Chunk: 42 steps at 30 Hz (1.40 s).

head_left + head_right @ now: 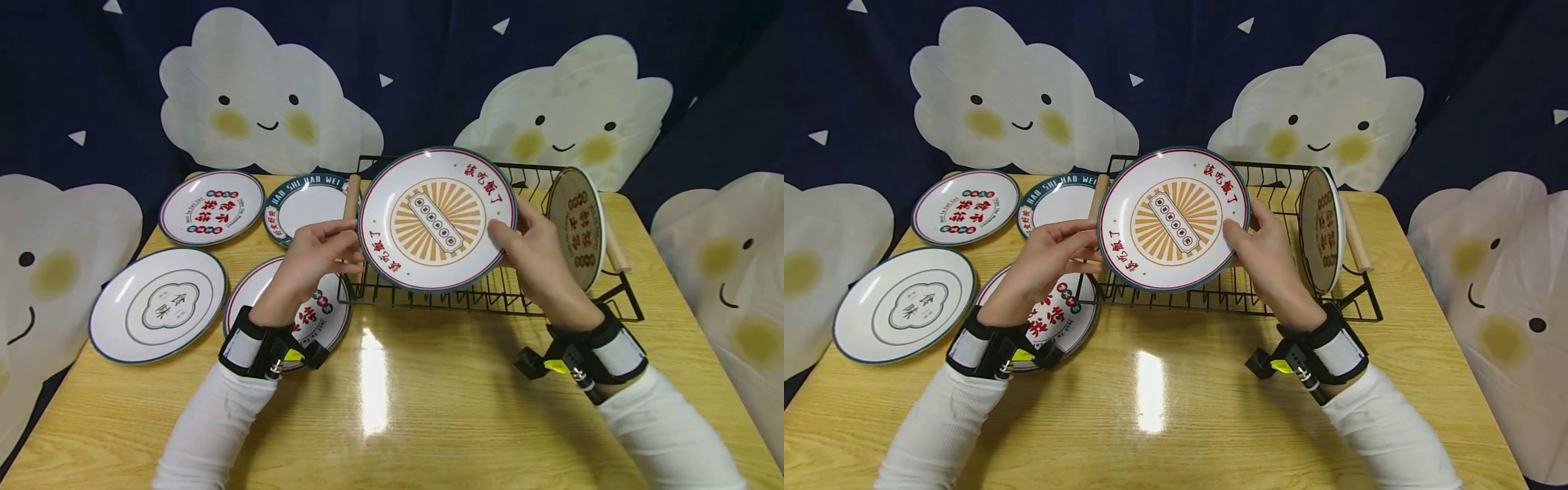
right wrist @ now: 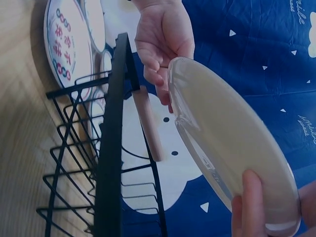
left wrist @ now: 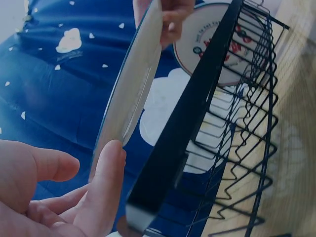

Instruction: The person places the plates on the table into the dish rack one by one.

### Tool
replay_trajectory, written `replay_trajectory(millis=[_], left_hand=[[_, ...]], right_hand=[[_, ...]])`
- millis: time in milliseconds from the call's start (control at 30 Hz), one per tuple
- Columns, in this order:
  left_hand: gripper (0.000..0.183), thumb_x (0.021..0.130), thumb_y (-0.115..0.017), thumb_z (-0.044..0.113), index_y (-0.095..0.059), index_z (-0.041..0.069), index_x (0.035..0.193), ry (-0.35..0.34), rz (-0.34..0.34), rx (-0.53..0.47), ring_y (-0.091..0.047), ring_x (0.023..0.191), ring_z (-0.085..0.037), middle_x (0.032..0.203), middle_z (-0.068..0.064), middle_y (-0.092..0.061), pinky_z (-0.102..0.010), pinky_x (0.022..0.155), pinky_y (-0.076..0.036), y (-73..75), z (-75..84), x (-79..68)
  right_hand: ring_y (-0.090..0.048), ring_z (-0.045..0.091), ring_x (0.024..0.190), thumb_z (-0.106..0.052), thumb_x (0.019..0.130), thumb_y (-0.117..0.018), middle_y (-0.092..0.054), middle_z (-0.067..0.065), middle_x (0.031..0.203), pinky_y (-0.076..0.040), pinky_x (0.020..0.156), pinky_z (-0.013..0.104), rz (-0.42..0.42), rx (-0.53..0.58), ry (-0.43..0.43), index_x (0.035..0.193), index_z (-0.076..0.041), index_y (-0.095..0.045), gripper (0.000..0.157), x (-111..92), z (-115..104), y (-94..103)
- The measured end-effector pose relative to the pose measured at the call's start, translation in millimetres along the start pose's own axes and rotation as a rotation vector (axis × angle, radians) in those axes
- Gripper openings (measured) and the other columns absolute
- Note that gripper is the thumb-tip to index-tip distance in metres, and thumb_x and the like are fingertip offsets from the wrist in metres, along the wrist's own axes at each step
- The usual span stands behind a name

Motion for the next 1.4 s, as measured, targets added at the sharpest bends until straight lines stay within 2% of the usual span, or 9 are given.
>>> replay_trajectory(millis=[267,400,567,800,1000,1167,1300,1400], left_hand=[[0.036,0.09,-0.054,0.005,-0.05,-0.005,0.125,-0.032,0.021,0.024,-0.067,0.07,-0.013,0.094,-0.01,-0.069,-0.032,0.066,-0.057,9.2,0.6,7.8],[0.036,0.09,-0.055,0.002,-0.049,-0.005,0.125,-0.028,0.051,-0.002,-0.066,0.067,-0.012,0.086,-0.003,-0.069,-0.029,0.065,-0.057,14.2,0.6,12.2],[0.036,0.089,-0.053,-0.002,-0.049,-0.008,0.124,-0.023,0.109,-0.014,-0.066,0.067,-0.012,0.086,-0.005,-0.067,-0.029,0.066,-0.057,19.1,1.5,16.8],[0.032,0.088,-0.052,-0.001,-0.054,-0.004,0.12,-0.013,0.183,0.081,-0.064,0.069,-0.012,0.1,-0.016,-0.063,-0.026,0.068,-0.057,24.0,-1.1,21.3],[0.03,0.087,-0.057,0.002,-0.056,-0.003,0.117,-0.014,0.231,0.148,-0.063,0.07,-0.011,0.095,-0.011,-0.06,-0.023,0.066,-0.056,27.5,-3.5,24.5],[0.03,0.088,-0.059,0.006,-0.057,-0.003,0.116,-0.019,0.244,0.209,-0.061,0.072,-0.012,0.09,-0.006,-0.056,-0.024,0.068,-0.056,29.3,-5.1,27.9],[0.031,0.087,-0.058,0.005,-0.057,-0.003,0.117,-0.012,0.234,0.239,-0.06,0.074,-0.012,0.094,-0.008,-0.055,-0.028,0.071,-0.057,29.3,-7.2,30.5],[0.035,0.085,-0.058,0.003,-0.057,-0.002,0.119,-0.002,0.212,0.254,-0.06,0.072,-0.01,0.098,-0.009,-0.055,-0.029,0.071,-0.057,28.6,-8.9,31.4]], right_hand=[[-0.063,0.012,0.071,-0.01,0.091,-0.051,-0.049,0.011,0.11,-0.057,0.06,0.027,0.055,-0.099,0.022,0.14,-0.013,-0.038,0.051,1,-3,11.0],[-0.062,0.011,0.072,-0.011,0.092,-0.051,-0.049,0.011,0.113,-0.056,0.059,0.026,0.062,-0.148,0.058,0.141,-0.014,-0.038,0.051,0,-3,16.3],[-0.062,0.008,0.068,-0.013,0.091,-0.051,-0.052,0.01,0.108,-0.056,0.055,0.025,0.099,-0.249,0.081,0.138,-0.014,-0.042,0.048,1,-6,24.4],[-0.06,-0.002,0.069,-0.02,0.092,-0.05,-0.056,0.016,0.115,-0.054,0.051,0.02,0.147,-0.473,0.101,0.139,-0.023,-0.041,0.048,1,-11,39.8],[-0.056,-0.003,0.067,-0.019,0.091,-0.053,-0.059,0.015,0.11,-0.05,0.049,0.014,0.214,-0.567,0.147,0.135,-0.024,-0.047,0.045,0,-15,48.4],[-0.05,-0.006,0.056,-0.016,0.088,-0.054,-0.063,0.014,0.094,-0.042,0.043,0.011,0.274,-0.679,0.238,0.127,-0.02,-0.057,0.039,-1,-20,55.9],[-0.047,-0.004,0.045,-0.016,0.088,-0.054,-0.064,0.016,0.087,-0.039,0.034,0.015,0.288,-0.705,0.262,0.126,-0.021,-0.058,0.039,-2,-23,62.7],[-0.046,-0.007,0.044,-0.017,0.087,-0.053,-0.066,0.016,0.088,-0.037,0.034,0.015,0.314,-0.749,0.278,0.127,-0.023,-0.058,0.041,-2,-25,67.3]])
Point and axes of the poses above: each hand's wrist, its own x-axis towards the middle knuckle, its own y-axis out of the back of the hand, z = x × y, the point moved 2 cm from there along x, towards the middle knuckle
